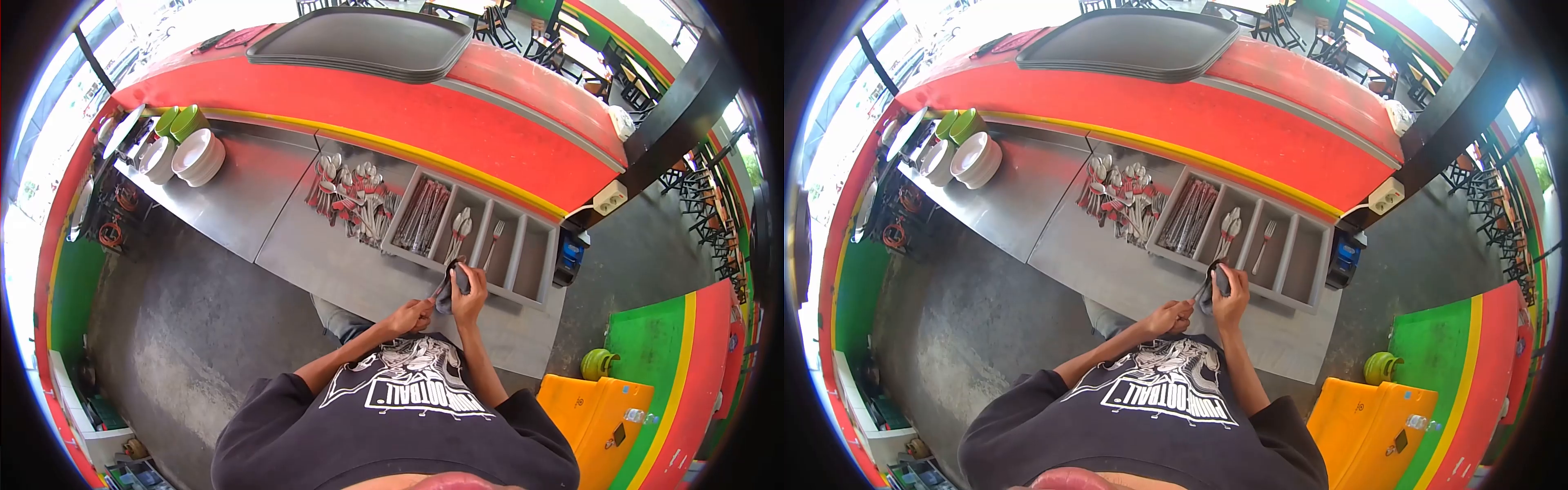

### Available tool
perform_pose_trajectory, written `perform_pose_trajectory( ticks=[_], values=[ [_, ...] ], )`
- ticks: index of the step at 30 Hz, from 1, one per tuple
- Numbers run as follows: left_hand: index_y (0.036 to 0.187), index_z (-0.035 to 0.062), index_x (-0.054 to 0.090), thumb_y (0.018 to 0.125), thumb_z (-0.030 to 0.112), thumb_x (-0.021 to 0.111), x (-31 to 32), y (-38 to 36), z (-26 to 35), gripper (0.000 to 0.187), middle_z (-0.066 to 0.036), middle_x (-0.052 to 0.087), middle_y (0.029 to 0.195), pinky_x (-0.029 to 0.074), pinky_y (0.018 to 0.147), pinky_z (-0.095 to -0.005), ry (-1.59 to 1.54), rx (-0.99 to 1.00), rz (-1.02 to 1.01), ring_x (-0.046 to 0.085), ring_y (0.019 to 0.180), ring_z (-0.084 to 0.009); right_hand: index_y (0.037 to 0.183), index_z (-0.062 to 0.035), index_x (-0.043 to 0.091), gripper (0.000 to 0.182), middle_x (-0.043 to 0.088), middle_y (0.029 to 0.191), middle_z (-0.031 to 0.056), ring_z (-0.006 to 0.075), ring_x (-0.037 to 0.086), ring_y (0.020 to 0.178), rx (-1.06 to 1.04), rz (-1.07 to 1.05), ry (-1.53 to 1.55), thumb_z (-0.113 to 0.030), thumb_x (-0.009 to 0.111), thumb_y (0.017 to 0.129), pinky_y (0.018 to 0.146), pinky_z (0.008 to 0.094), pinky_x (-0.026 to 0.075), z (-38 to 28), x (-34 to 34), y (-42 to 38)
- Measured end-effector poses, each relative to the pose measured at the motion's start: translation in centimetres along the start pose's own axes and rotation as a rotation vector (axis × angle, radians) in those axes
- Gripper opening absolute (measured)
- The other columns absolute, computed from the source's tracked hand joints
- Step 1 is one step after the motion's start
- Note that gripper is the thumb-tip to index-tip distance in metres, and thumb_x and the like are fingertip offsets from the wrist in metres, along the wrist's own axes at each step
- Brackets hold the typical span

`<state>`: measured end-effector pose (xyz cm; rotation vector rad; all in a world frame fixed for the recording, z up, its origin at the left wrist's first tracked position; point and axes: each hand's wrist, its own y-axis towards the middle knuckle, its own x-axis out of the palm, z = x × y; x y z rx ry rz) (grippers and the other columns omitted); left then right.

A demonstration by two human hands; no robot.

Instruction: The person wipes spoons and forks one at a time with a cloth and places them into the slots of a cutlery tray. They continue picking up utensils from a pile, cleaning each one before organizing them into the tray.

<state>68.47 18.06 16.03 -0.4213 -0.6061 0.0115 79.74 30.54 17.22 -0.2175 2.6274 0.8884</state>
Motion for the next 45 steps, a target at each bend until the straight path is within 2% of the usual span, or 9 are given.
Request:
perform_pose_trajectory(
  ticks=[11,17,20,23,26,32,35,37,45],
  values=[
    [0.065,0.0087,0.043,0.104,0.043,0.035,-0.4,0.7,-2.4,0.053,0.003,0.036,0.053,0.029,0.046,-0.0295,0.303,0.064,-0.052,0.034,0.045,-0.0108,0.099,0.0019,0.065,0.023,0.064,0.091,0.0139,0.0286,0.062,0.085,0.135,0.208,-0.02,-0.015,0.072,0.085,0.079,0.0372,0.048,0.7,-1.2,0.4],
    [0.079,-0.0005,0.053,0.105,0.042,0.032,1.3,0.3,-0.1,0.054,-0.007,0.051,0.06,0.039,0.051,-0.034,0.704,0.132,0.299,0.048,0.051,-0.0172,0.104,0.0009,0.064,0.024,0.064,0.096,0.0131,0.0246,0.061,0.088,0.188,-0.024,0.21,-0.011,0.069,0.084,0.082,0.0338,0.046,0.3,-0.3,-0.5],
    [0.089,-0.0005,0.056,0.104,0.038,0.034,-0.6,2.3,-1.7,0.047,-0.008,0.051,0.059,0.043,0.052,-0.0368,0.772,0.296,0.332,0.052,0.051,-0.0214,0.105,0.0005,0.064,0.025,0.063,0.095,0.0131,0.0247,0.061,0.088,0.142,-0.289,0.346,-0.012,0.069,0.084,0.081,0.0336,0.046,-0.3,0.6,-1.1],
    [0.103,-0.0044,0.058,0.094,0.02,0.053,-1.5,1.6,-0.9,0.027,-0.016,0.055,0.059,0.047,0.056,-0.0428,1.434,0.765,0.314,0.057,0.054,-0.0322,0.106,0.0003,0.064,0.024,0.062,0.094,0.0139,0.0259,0.061,0.089,0.136,-0.233,0.29,-0.009,0.068,0.084,0.082,0.0337,0.046,-1.3,0.4,-0.5],
    [0.117,-0.0061,0.051,0.087,0.009,0.057,-1.5,1.0,-0.1,0.034,-0.016,0.056,0.061,0.049,0.055,-0.044,1.349,0.696,0.137,0.058,0.055,-0.0329,0.107,0.0,0.063,0.023,0.061,0.096,0.0144,0.0276,0.061,0.089,0.1,-0.127,0.226,-0.007,0.067,0.085,0.083,0.0347,0.046,-1.2,0.6,-0.4],
    [0.095,-0.0032,0.053,0.104,0.022,0.036,0.3,-0.6,2.0,0.032,-0.011,0.053,0.062,0.045,0.053,-0.0388,1.086,0.317,0.0,0.056,0.052,-0.0262,0.108,-0.0008,0.062,0.023,0.06,0.099,0.0152,0.0313,0.06,0.092,0.086,-0.007,0.136,-0.007,0.066,0.086,0.083,0.039,0.047,-0.4,0.4,-1.0],
    [0.083,-0.0033,0.052,0.104,0.027,0.035,-0.1,-0.4,0.7,0.041,-0.011,0.052,0.058,0.045,0.054,-0.0384,1.191,0.624,0.02,0.055,0.051,-0.0264,0.108,-0.0005,0.062,0.023,0.06,0.099,0.0156,0.0319,0.06,0.093,0.081,0.037,0.082,-0.007,0.066,0.086,0.083,0.0402,0.047,0.0,0.4,-1.0],
    [0.103,-0.0046,0.054,0.097,0.02,0.045,-1.1,0.0,-0.7,0.027,-0.013,0.056,0.066,0.046,0.056,-0.0414,1.322,0.699,0.005,0.058,0.056,-0.0308,0.108,-0.0002,0.062,0.023,0.06,0.099,0.0158,0.0321,0.06,0.093,0.077,0.063,0.032,-0.007,0.067,0.086,0.083,0.0405,0.047,0.7,0.5,-1.0],
    [0.098,-0.0034,0.058,0.097,0.029,0.05,-0.4,-0.4,0.1,0.034,-0.011,0.055,0.056,0.046,0.055,-0.0403,1.068,0.276,-0.013,0.058,0.053,-0.0272,0.11,0.003,0.059,0.026,0.06,0.102,0.0155,0.0315,0.059,0.095,0.22,0.251,-0.039,-0.013,0.065,0.089,0.087,0.0397,0.046,2.6,0.2,-0.9]
  ],
)
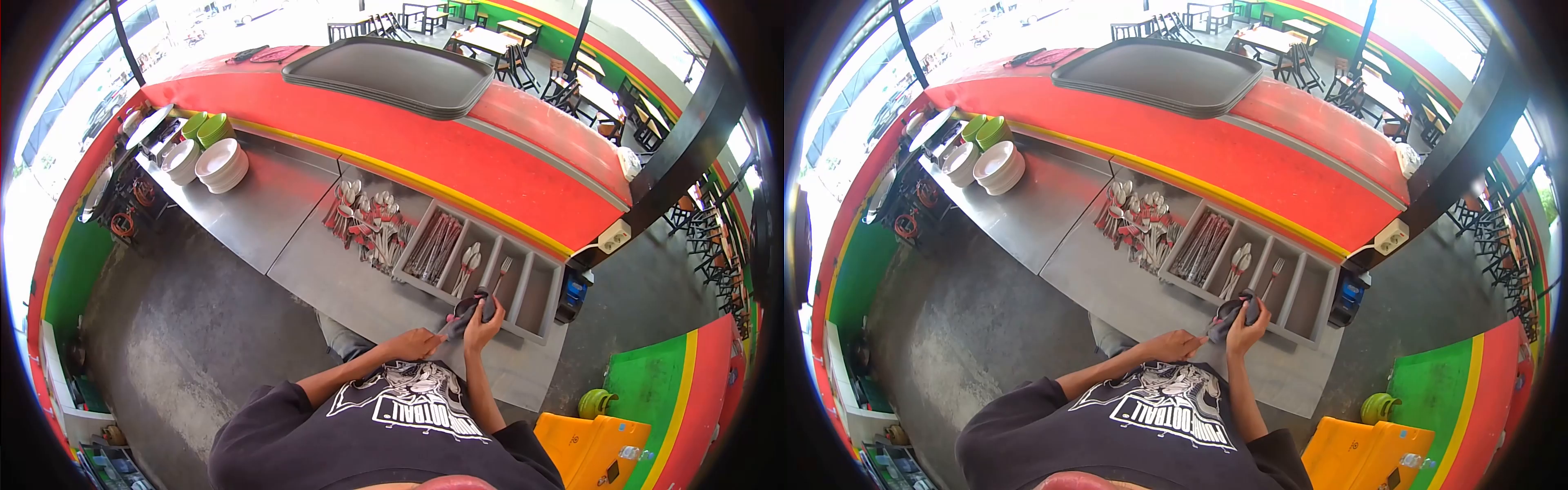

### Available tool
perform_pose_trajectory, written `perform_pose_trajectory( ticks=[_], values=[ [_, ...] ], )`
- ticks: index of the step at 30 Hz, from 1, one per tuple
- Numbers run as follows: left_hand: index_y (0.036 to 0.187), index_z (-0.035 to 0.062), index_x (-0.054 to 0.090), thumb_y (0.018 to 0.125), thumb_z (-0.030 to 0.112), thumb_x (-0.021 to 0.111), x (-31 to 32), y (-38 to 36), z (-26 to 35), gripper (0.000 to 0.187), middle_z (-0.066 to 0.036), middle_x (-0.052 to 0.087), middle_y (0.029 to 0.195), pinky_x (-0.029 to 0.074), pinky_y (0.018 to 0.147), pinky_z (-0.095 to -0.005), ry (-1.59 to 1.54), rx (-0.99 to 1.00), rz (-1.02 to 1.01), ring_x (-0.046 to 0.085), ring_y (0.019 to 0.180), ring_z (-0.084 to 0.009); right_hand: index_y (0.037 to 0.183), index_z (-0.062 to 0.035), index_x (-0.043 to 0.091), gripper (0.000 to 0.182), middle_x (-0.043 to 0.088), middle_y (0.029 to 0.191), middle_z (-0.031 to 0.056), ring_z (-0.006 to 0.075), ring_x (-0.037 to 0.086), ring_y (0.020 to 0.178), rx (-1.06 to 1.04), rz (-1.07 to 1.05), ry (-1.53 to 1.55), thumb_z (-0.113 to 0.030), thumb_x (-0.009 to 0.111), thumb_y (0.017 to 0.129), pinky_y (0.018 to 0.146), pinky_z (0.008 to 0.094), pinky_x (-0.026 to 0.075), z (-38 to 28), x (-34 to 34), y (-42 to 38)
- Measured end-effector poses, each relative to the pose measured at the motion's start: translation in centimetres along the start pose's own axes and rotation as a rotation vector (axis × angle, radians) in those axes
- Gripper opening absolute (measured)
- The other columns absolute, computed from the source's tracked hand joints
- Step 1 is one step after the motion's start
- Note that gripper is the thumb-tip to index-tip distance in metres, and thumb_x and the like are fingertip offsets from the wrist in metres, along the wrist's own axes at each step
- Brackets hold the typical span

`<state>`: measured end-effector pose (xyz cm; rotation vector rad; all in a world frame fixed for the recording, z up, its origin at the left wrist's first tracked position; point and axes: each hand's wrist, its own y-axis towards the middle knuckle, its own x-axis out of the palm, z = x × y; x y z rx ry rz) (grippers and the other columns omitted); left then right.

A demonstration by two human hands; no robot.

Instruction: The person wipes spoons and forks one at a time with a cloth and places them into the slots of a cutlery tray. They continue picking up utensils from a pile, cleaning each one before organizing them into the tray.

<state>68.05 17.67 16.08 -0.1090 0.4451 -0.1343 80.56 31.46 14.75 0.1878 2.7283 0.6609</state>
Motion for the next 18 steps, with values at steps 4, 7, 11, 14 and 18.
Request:
perform_pose_trajectory(
  ticks=[4,7,11,14,18],
  values=[
    [0.084,-0.0028,0.061,0.098,0.041,0.051,-0.8,0.3,2.5,0.047,-0.013,0.054,0.05,0.045,0.048,-0.0373,-0.216,-0.285,0.107,0.056,0.043,-0.0231,0.109,0.0047,0.057,0.026,0.06,0.104,0.0136,0.0238,0.058,0.095,0.144,0.036,0.204,-0.013,0.064,0.091,0.086,0.0343,0.046,-0.3,-0.4,0.5],
    [0.081,-0.0019,0.06,0.097,0.04,0.053,-1.3,1.1,3.5,0.046,-0.011,0.054,0.05,0.043,0.042,-0.036,-0.175,-0.299,0.278,0.054,0.038,-0.0213,0.107,0.0032,0.058,0.025,0.061,0.098,0.0109,0.0182,0.058,0.09,0.193,-0.025,0.327,-0.014,0.065,0.09,0.081,0.0309,0.047,0.1,-0.6,0.3],
    [0.077,-0.0001,0.057,0.099,0.044,0.049,-1.6,2.6,3.0,0.05,-0.006,0.051,0.049,0.042,0.042,-0.0323,-0.172,-0.249,0.453,0.052,0.039,-0.0166,0.105,0.001,0.06,0.025,0.063,0.094,0.0076,0.0151,0.059,0.086,0.206,-0.173,0.38,-0.015,0.068,0.088,0.079,0.0295,0.048,-1.9,-0.8,0.1],
    [0.075,0.0022,0.053,0.101,0.048,0.041,-2.0,3.4,2.3,0.054,-0.004,0.05,0.051,0.041,0.042,-0.0302,-0.409,-0.289,0.479,0.051,0.041,-0.0152,0.104,0.0014,0.061,0.024,0.063,0.095,0.0066,0.0145,0.058,0.089,0.168,-0.298,0.417,-0.013,0.069,0.086,0.082,0.0282,0.046,-2.7,-0.9,0.0],
    [0.071,0.0088,0.045,0.102,0.051,0.034,-0.9,3.9,1.7,0.053,-0.001,0.045,0.053,0.034,0.041,-0.0287,-0.738,-0.332,0.475,0.042,0.042,-0.0127,0.102,0.0006,0.061,0.022,0.063,0.094,0.0071,0.0142,0.059,0.09,0.044,-0.442,0.397,-0.011,0.069,0.085,0.082,0.0285,0.046,-3.3,-0.6,-0.3]
  ],
)
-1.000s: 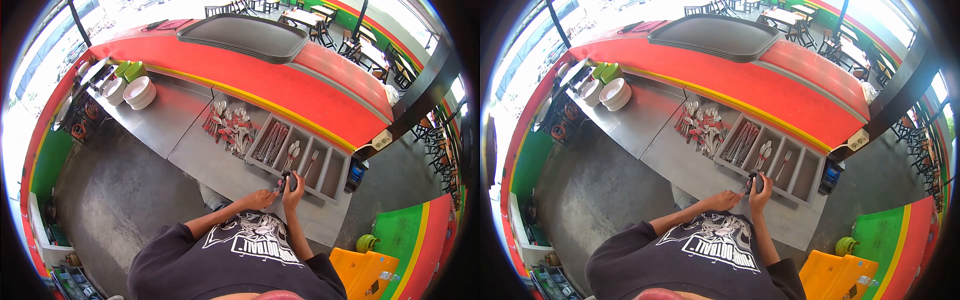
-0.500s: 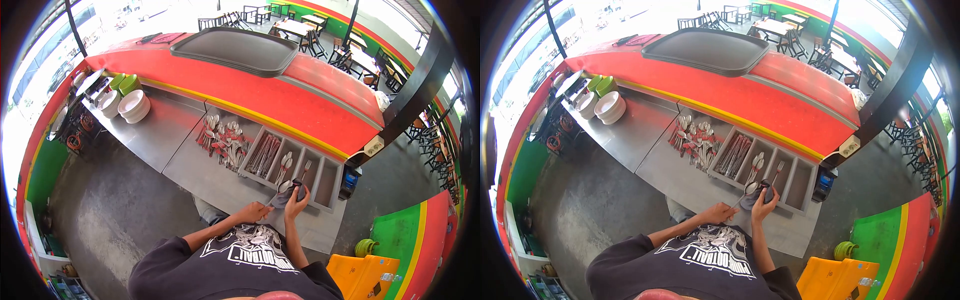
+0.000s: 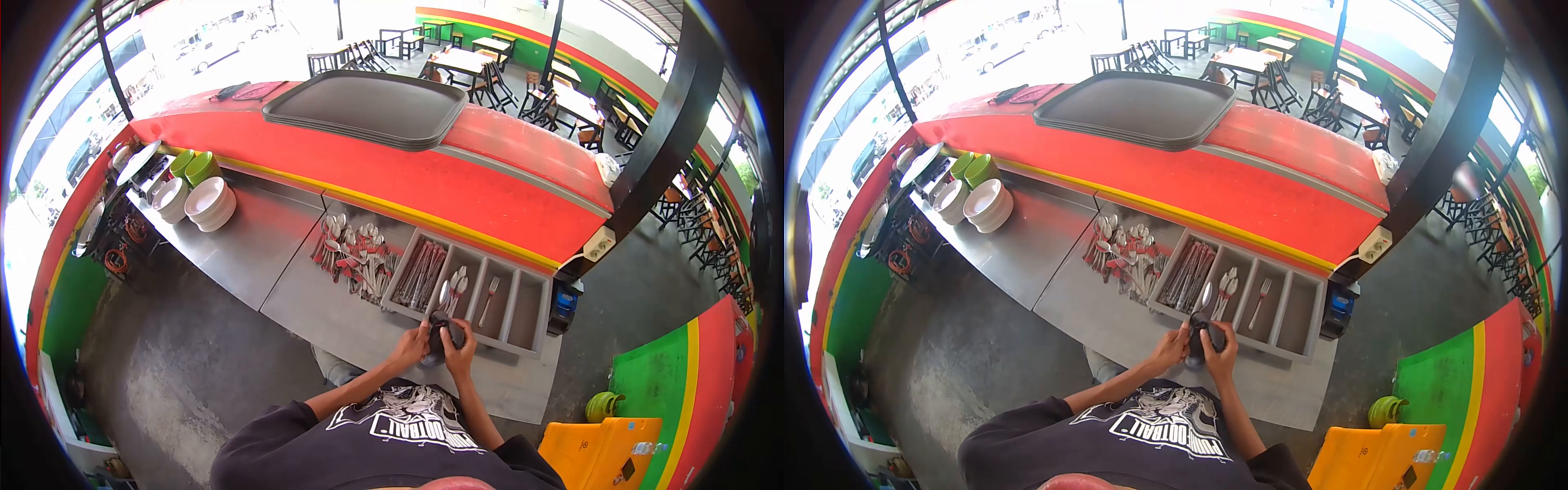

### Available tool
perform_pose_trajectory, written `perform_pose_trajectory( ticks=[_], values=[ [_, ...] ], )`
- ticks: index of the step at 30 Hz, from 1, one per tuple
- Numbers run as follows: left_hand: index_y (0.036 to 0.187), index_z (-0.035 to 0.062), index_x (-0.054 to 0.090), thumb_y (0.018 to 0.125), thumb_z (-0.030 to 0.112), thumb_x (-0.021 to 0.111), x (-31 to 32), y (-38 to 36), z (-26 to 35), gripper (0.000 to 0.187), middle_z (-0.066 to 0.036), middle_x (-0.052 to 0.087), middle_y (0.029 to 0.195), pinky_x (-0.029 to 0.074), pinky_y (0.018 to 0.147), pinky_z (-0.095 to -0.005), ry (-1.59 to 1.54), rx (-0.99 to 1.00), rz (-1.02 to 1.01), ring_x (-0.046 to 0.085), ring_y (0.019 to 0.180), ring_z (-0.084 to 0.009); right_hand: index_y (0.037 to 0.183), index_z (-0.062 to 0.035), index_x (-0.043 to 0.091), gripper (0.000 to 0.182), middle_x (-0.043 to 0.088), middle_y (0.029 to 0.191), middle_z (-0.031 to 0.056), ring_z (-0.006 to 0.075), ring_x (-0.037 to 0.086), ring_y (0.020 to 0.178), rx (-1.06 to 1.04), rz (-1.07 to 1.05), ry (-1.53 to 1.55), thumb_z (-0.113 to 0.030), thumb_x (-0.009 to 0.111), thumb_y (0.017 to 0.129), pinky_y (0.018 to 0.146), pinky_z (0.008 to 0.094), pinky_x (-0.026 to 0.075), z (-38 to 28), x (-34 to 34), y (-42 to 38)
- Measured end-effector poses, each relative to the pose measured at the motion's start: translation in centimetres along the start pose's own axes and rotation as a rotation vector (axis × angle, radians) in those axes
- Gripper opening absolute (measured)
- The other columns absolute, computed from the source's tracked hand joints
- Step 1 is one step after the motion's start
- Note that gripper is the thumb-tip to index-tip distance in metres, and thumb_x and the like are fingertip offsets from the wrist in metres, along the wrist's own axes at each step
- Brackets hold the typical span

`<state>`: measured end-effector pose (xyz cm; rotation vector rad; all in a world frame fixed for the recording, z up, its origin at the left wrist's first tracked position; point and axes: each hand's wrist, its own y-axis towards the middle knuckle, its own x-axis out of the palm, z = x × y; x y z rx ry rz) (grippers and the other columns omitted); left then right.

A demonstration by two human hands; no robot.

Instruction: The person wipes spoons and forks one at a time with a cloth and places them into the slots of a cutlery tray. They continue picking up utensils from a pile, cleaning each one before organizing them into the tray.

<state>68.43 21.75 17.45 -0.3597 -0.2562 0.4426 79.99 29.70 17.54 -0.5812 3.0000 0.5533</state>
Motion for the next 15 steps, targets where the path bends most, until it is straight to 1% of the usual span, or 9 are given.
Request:
perform_pose_trajectory(
  ticks=[2,3,5,8,9,11,13,15],
  values=[
    [0.068,0.0134,0.037,0.102,0.052,0.034,0.1,-0.2,-0.7,0.051,0.002,0.039,0.054,0.027,0.04,-0.0271,-0.141,-0.101,-0.105,0.033,0.044,-0.0098,0.102,0.0009,0.061,0.024,0.062,0.094,0.0096,0.0188,0.059,0.09,-0.021,-0.016,-0.015,-0.011,0.07,0.084,0.083,0.0306,0.045,-0.1,0.4,-0.1],
    [0.068,0.0133,0.037,0.102,0.052,0.034,-0.1,-0.2,-0.9,0.051,0.002,0.039,0.054,0.027,0.039,-0.0268,-0.142,-0.116,-0.18,0.034,0.043,-0.0098,0.102,0.0011,0.061,0.024,0.061,0.094,0.0109,0.0212,0.06,0.09,-0.031,-0.023,-0.023,-0.011,0.071,0.083,0.083,0.0316,0.045,-0.2,0.5,-0.1],
    [0.068,0.0129,0.038,0.102,0.052,0.035,-0.7,-0.2,-1.1,0.052,0.0,0.04,0.052,0.028,0.039,-0.0264,-0.143,-0.146,-0.33,0.035,0.041,-0.0099,0.102,0.0013,0.061,0.023,0.06,0.095,0.012,0.022,0.059,0.091,-0.09,0.05,-0.102,-0.01,0.07,0.084,0.084,0.0321,0.045,-0.6,0.5,0.1],
    [0.067,0.0132,0.036,0.102,0.052,0.034,-0.5,-1.7,-0.1,0.052,0.001,0.038,0.051,0.026,0.038,-0.0263,-0.045,-0.179,-0.466,0.034,0.041,-0.0094,0.102,0.0013,0.061,0.022,0.058,0.097,0.0128,0.0244,0.058,0.092,-0.118,0.201,-0.185,-0.01,0.069,0.085,0.085,0.0335,0.044,-0.4,0.5,0.4],
    [0.066,0.0131,0.036,0.102,0.052,0.034,-0.5,-1.8,-0.4,0.053,0.001,0.037,0.051,0.026,0.038,-0.0264,-0.008,-0.154,-0.49,0.034,0.041,-0.0093,0.102,0.0012,0.061,0.022,0.058,0.097,0.013,0.0253,0.058,0.092,-0.116,0.258,-0.209,-0.01,0.069,0.086,0.085,0.0341,0.044,-0.2,0.4,0.4],
    [0.065,0.0129,0.036,0.102,0.052,0.034,-0.6,-1.6,-1.1,0.054,0.002,0.035,0.05,0.025,0.038,-0.0267,0.067,-0.101,-0.538,0.032,0.041,-0.0093,0.103,0.0013,0.061,0.022,0.057,0.097,0.0135,0.0274,0.057,0.092,-0.132,0.296,-0.253,-0.011,0.069,0.086,0.085,0.0362,0.044,0.1,-0.1,0.6],
    [0.064,0.0127,0.036,0.102,0.053,0.033,-1.0,-1.6,-1.1,0.055,0.002,0.034,0.05,0.025,0.038,-0.0268,0.093,-0.106,-0.596,0.031,0.041,-0.0092,0.104,0.0014,0.061,0.022,0.057,0.097,0.0145,0.0299,0.057,0.091,-0.113,0.345,-0.282,-0.009,0.069,0.086,0.085,0.038,0.044,0.6,-0.5,0.6],
    [0.063,0.0125,0.036,0.102,0.053,0.033,-1.5,-1.9,-0.8,0.057,0.002,0.034,0.05,0.025,0.039,-0.0269,0.139,-0.081,-0.643,0.031,0.041,-0.0091,0.104,0.002,0.061,0.024,0.058,0.098,0.0156,0.0298,0.057,0.094,-0.057,0.374,-0.284,-0.014,0.069,0.088,0.086,0.038,0.044,1.5,-1.2,1.0]
  ],
)
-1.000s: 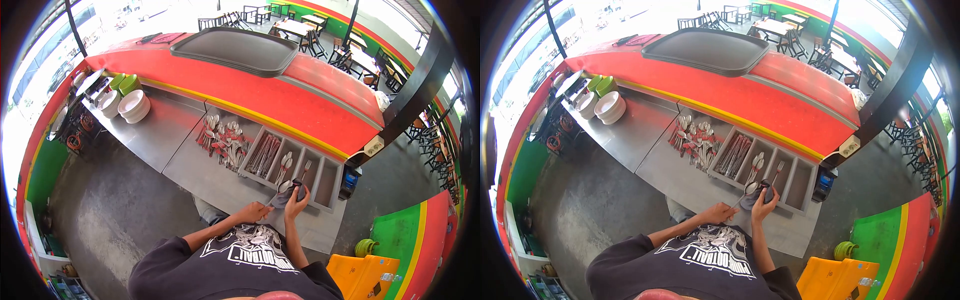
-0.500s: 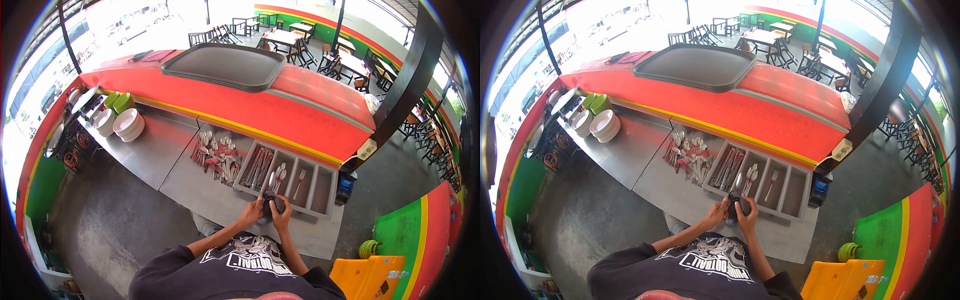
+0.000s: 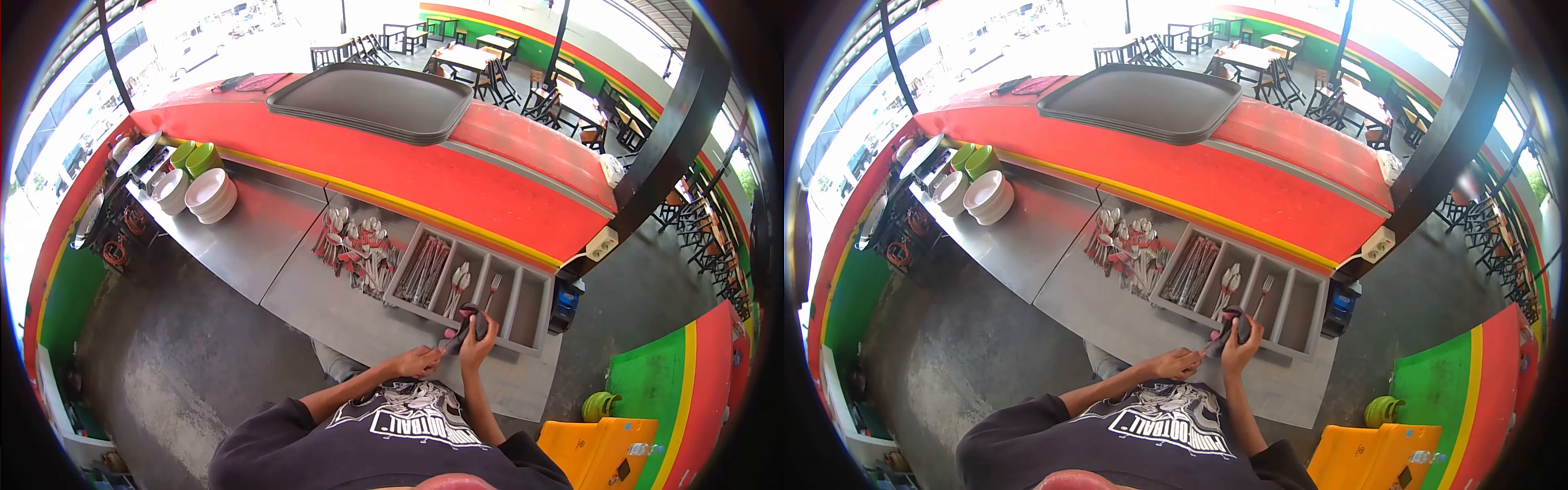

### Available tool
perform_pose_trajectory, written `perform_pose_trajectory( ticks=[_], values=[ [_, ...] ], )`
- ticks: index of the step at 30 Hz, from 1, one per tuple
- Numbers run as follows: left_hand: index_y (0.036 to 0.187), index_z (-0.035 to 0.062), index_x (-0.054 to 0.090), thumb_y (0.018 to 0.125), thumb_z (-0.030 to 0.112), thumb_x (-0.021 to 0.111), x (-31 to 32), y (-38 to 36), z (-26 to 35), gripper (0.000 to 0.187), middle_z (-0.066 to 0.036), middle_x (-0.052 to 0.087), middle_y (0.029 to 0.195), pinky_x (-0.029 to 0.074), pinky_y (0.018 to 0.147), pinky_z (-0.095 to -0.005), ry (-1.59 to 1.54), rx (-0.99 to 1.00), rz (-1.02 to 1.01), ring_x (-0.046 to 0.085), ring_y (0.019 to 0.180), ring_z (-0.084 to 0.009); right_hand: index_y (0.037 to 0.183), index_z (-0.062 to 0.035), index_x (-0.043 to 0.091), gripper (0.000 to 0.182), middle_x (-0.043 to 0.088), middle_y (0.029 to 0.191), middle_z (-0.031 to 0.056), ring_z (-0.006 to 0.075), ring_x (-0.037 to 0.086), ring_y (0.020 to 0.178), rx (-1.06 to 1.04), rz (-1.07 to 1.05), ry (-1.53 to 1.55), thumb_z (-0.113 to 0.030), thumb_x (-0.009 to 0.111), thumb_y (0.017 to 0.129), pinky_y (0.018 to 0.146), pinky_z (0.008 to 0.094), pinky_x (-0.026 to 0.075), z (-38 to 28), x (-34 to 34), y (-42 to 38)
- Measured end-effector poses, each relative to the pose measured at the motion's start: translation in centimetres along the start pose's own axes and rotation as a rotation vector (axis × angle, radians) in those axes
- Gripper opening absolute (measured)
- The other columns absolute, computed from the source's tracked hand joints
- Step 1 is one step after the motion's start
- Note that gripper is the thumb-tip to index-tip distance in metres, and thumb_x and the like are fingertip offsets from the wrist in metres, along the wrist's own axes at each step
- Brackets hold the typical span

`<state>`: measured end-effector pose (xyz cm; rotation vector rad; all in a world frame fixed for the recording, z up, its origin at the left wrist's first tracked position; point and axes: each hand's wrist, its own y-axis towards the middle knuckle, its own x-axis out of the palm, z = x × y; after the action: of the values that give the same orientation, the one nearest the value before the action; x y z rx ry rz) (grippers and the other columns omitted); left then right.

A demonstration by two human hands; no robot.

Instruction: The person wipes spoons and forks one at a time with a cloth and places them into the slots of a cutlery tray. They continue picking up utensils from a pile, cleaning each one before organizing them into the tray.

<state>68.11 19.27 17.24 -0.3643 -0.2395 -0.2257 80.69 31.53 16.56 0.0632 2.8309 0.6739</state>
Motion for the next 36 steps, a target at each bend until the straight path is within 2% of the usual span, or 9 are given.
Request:
perform_pose_trajectory(
  ticks=[5,7,13,14,17,20,24,32,36],
  values=[
    [0.06,0.012,0.035,0.102,0.054,0.032,-1.0,-1.1,0.5,0.06,0.003,0.034,0.05,0.027,0.04,-0.0273,0.014,0.059,0.032,0.031,0.042,-0.0092,0.107,0.0045,0.06,0.033,0.062,0.104,0.016,0.0273,0.058,0.099,0.169,0.072,0.039,-0.022,0.068,0.09,0.09,0.0371,0.043,3.1,-0.5,1.3],
    [0.06,0.012,0.035,0.102,0.055,0.032,-1.1,-1.0,0.7,0.06,0.003,0.034,0.05,0.027,0.04,-0.0275,0.053,0.126,0.18,0.032,0.042,-0.009,0.107,0.0049,0.06,0.032,0.063,0.105,0.0158,0.0253,0.058,0.099,0.227,0.099,0.077,-0.022,0.066,0.09,0.091,0.036,0.043,1.6,-0.3,1.6],
    [0.061,0.0123,0.035,0.102,0.052,0.033,-1.0,0.1,1.7,0.057,0.002,0.034,0.05,0.027,0.041,-0.0264,-0.121,0.18,0.375,0.033,0.042,-0.009,0.106,0.0028,0.06,0.026,0.062,0.103,0.0134,0.0238,0.058,0.098,0.301,-0.053,0.377,-0.016,0.067,0.089,0.091,0.0343,0.043,-2.9,-0.2,0.0],
    [0.061,0.0125,0.034,0.103,0.051,0.033,-0.9,0.4,1.9,0.057,0.002,0.034,0.05,0.027,0.041,-0.0258,-0.172,0.181,0.385,0.033,0.042,-0.0092,0.106,0.0023,0.06,0.025,0.061,0.103,0.0129,0.0239,0.057,0.099,0.202,-0.095,0.323,-0.015,0.067,0.089,0.091,0.0343,0.043,-3.2,-0.1,-0.3],
    [0.062,0.0131,0.033,0.103,0.05,0.033,-0.3,2.1,1.8,0.055,0.003,0.033,0.05,0.026,0.041,-0.0257,-0.158,0.182,0.387,0.032,0.042,-0.0087,0.106,0.0002,0.061,0.024,0.058,0.106,0.0119,0.024,0.056,0.102,-0.056,-0.203,0.188,-0.013,0.069,0.087,0.092,0.0342,0.041,-4.2,0.4,-0.9],
    [0.062,0.0133,0.031,0.104,0.048,0.033,0.7,2.0,2.1,0.054,0.004,0.031,0.051,0.025,0.041,-0.0264,-0.1,0.218,0.221,0.031,0.043,-0.0083,0.105,0.0006,0.061,0.024,0.058,0.106,0.012,0.0247,0.056,0.101,0.01,-0.18,0.157,-0.014,0.07,0.087,0.092,0.0348,0.042,-4.6,0.4,-0.6],
    [0.061,0.0132,0.031,0.104,0.048,0.033,1.0,1.2,1.8,0.055,0.004,0.031,0.052,0.025,0.042,-0.0274,-0.008,0.175,0.153,0.029,0.044,-0.0084,0.103,0.0008,0.063,0.026,0.056,0.106,0.0118,0.0241,0.056,0.099,0.013,-0.084,0.081,-0.018,0.071,0.088,0.088,0.0351,0.043,-3.3,0.2,-0.1],
    [0.056,0.0152,0.029,0.101,0.055,0.035,-0.4,-1.0,1.1,0.06,0.004,0.03,0.05,0.027,0.043,-0.0288,0.024,0.063,0.072,0.03,0.045,-0.0088,0.102,0.0029,0.062,0.032,0.061,0.096,0.0087,0.0201,0.059,0.088,0.263,-0.005,0.112,-0.025,0.07,0.089,0.081,0.0327,0.046,0.1,1.0,0.2],
    [0.057,0.0094,0.036,0.099,0.059,0.037,-2.0,-2.1,1.6,0.065,0.002,0.037,0.052,0.028,0.045,-0.0317,0.308,0.045,0.344,0.033,0.047,-0.0098,0.099,-0.0004,0.063,0.027,0.063,0.085,0.0021,0.0127,0.059,0.081,0.554,-0.034,0.475,-0.025,0.068,0.09,0.076,0.0278,0.047,-0.4,0.4,0.8]
  ],
)
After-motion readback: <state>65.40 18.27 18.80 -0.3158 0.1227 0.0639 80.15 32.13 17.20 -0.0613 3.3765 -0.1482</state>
